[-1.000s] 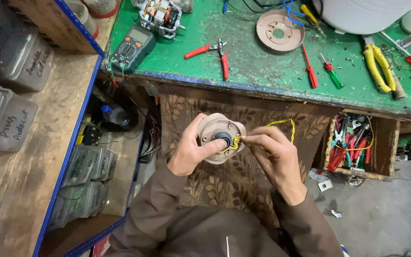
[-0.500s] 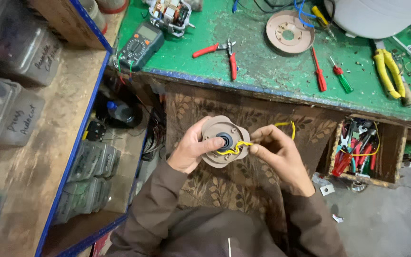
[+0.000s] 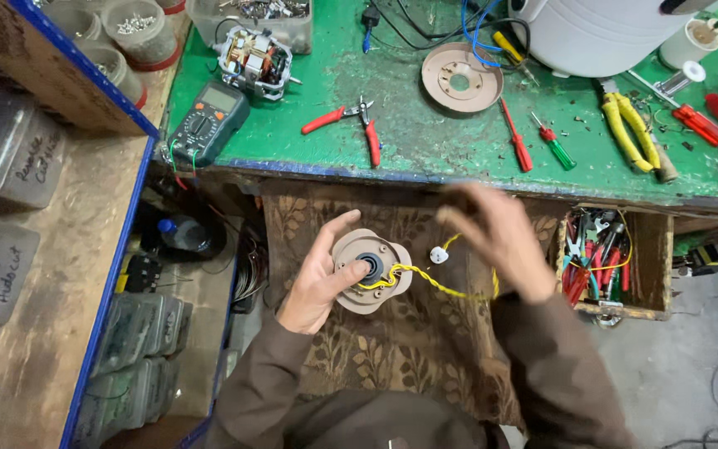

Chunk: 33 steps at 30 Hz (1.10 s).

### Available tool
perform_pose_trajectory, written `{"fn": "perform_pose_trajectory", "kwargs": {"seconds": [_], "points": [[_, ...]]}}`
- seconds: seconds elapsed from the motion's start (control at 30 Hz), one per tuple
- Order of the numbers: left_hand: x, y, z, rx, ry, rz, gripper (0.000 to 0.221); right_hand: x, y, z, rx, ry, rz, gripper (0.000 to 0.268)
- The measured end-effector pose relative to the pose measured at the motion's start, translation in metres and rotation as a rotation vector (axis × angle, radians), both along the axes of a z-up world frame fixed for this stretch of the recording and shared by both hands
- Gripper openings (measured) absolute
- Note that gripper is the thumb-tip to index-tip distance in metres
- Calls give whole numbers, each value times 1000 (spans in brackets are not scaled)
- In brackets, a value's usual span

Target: The person disassembles and repairs a circular electronic component with yellow wires by hand using pliers and a screwdriver at a workbench.

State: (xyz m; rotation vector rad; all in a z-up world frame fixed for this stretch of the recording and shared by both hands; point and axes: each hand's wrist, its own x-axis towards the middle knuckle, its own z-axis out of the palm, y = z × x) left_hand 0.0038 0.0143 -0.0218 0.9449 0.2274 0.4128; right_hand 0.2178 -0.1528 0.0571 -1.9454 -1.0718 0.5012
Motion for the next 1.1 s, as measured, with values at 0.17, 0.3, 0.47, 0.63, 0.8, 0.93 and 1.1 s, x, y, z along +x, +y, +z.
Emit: {"fn": "perform_pose_trajectory", "kwargs": {"seconds": [0.17,0.3,0.47,0.63,0.8,0.93,1.1], "points": [[1,7,-9,56,52,35,71,136,36,-65,-74,-797,-93,38],[2,12,-6,89,61,54,57,198,61,-95,-151,-926,-15,42],[2,14,-6,52,85,74,33,228,60,-116,-119,-1030,-36,15],[2,12,-8,43,94,84,32,175,42,-63,246,-627,-123,5],[6,7,0,24,104,88,34,92,23,-12,755,639,-404,7],[6,3,1,31,106,84,35,66,-6,-15,798,962,-337,21],[1,-2,12,55,104,78,36,47,-32,-32,805,1008,-324,27]]}}
